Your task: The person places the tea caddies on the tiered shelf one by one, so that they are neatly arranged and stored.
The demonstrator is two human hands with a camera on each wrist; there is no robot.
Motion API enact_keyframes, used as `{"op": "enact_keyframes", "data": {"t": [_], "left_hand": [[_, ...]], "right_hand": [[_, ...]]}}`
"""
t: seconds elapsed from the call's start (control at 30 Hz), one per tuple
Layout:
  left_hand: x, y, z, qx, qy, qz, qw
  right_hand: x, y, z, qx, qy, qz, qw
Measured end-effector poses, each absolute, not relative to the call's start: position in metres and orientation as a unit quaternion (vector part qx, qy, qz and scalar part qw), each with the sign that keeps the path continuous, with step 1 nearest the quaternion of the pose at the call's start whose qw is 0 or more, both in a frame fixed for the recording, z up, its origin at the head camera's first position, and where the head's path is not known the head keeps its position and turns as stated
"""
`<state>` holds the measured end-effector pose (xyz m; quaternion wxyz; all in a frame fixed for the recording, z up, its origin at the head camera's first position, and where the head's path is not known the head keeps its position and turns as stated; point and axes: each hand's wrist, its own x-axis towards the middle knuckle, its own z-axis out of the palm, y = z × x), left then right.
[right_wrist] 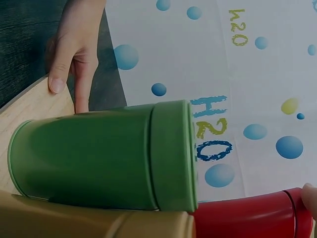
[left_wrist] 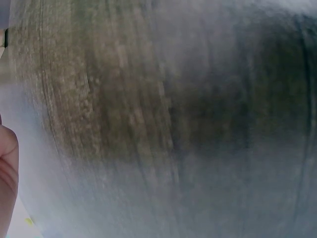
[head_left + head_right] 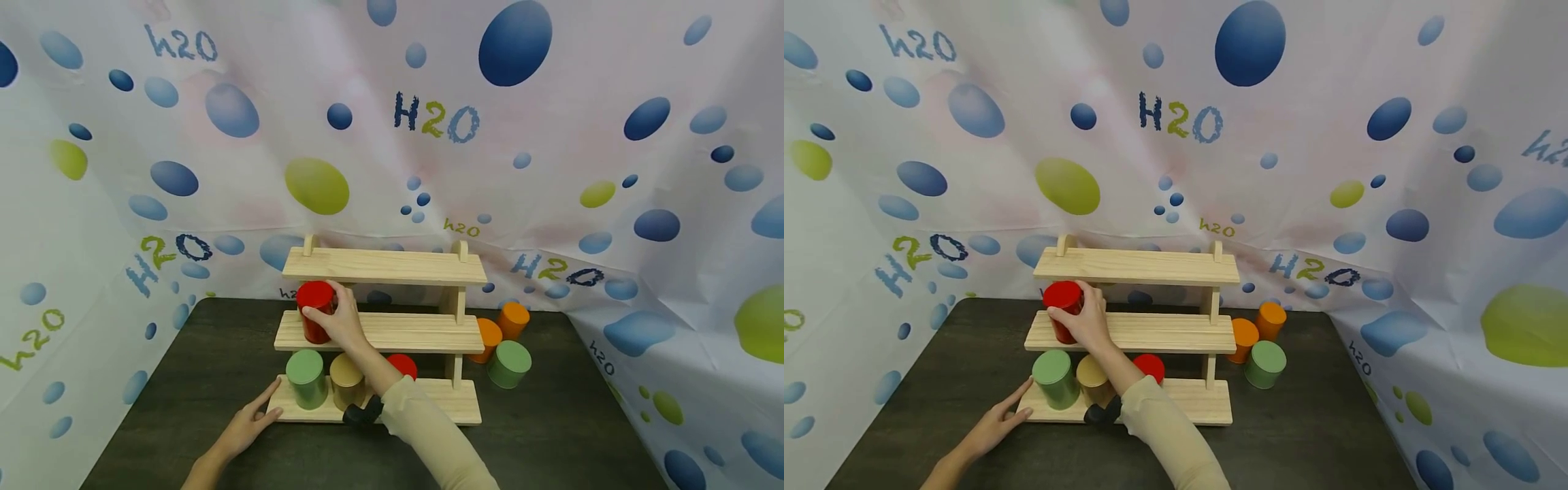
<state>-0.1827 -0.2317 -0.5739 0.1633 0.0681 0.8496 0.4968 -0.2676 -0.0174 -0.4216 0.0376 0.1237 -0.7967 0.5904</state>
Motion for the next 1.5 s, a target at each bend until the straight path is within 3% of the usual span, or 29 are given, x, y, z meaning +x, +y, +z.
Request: {"op": "enact_keyframes", "data": {"t": [0.77, 1.1, 1.5], "left_hand": [[-0.185, -0.232, -0.576, 0.071, 0.851, 0.496, 0.156], [-0.185, -0.236, -0.573, 0.072, 0.849, 0.498, 0.16], [-0.184, -0.233, -0.574, 0.073, 0.843, 0.506, 0.167]], "right_hand": [[-0.261, 0.008, -0.416, 0.153, -0.781, 0.605, 0.013], [-0.249, 0.04, -0.414, 0.173, -0.777, 0.604, 0.037], [-0.228, 0.089, -0.413, 0.128, -0.785, 0.601, 0.079]]}}
